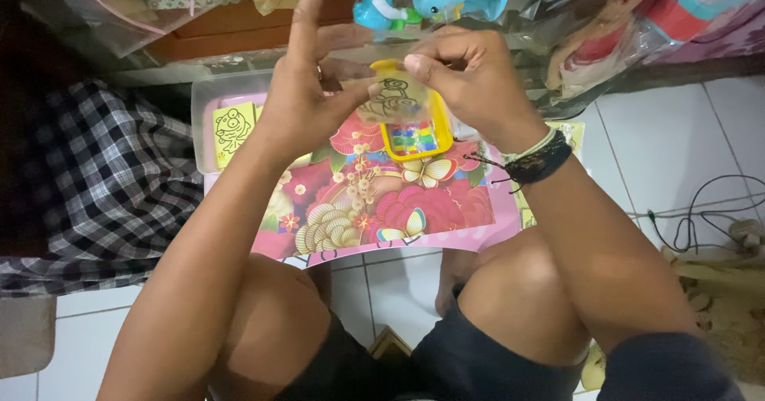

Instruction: The person places small yellow cards with cartoon drawings into clear plastic bags, adds colorful beads from a yellow container, and seals the bags. The person repeats this process for several cards, stacking the finished packages on the floor.

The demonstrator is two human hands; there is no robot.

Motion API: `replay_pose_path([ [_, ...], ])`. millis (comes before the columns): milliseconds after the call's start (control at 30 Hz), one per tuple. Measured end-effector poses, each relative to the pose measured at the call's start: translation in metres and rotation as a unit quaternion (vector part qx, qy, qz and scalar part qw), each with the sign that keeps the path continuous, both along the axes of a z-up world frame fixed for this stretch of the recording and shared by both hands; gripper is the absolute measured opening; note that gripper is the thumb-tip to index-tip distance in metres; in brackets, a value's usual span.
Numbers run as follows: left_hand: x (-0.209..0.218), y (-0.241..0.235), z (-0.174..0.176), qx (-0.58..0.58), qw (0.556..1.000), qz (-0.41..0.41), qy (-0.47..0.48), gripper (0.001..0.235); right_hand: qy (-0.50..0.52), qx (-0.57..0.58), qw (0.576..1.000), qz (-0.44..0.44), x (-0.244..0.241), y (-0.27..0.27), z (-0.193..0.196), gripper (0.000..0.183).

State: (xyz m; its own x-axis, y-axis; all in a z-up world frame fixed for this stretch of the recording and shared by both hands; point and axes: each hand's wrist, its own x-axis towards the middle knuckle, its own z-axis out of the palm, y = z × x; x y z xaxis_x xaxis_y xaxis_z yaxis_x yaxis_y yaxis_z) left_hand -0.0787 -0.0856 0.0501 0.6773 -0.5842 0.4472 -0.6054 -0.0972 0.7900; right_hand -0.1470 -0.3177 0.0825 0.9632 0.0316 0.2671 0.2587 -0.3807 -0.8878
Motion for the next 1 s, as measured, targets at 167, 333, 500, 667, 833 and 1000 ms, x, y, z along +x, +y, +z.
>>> replay_pose_path([
  [167, -0.004, -0.005, 0.011, 0.03, 0.999, 0.019, 0.018, 0.083, -0.007, -0.002, 1.0, 0.0, 0.0, 0.0, 0.002, 0.011],
  [333, -0.009, -0.012, 0.018, 0.01, 0.998, 0.034, 0.058, 0.038, 0.031, 0.039, 0.999, -0.002, 0.0, -0.002, 0.002, 0.015],
  [500, -0.01, -0.015, 0.017, -0.067, 0.997, -0.002, 0.045, 0.027, 0.032, 0.039, 0.999, -0.009, 0.002, -0.003, -0.009, 0.012],
  [667, -0.006, -0.011, 0.005, -0.178, 0.978, -0.047, 0.096, 0.045, 0.04, 0.127, 0.991, -0.017, 0.008, -0.005, -0.017, 0.022],
  [833, -0.004, -0.006, 0.008, -0.176, 0.977, -0.104, 0.056, 0.055, 0.055, 0.151, 0.984, -0.075, 0.01, -0.007, -0.015, 0.025],
  [1000, -0.009, -0.009, 0.013, -0.07, 0.994, -0.068, 0.046, 0.023, 0.037, 0.138, 0.987, -0.069, 0.012, -0.003, -0.022, 0.023],
])
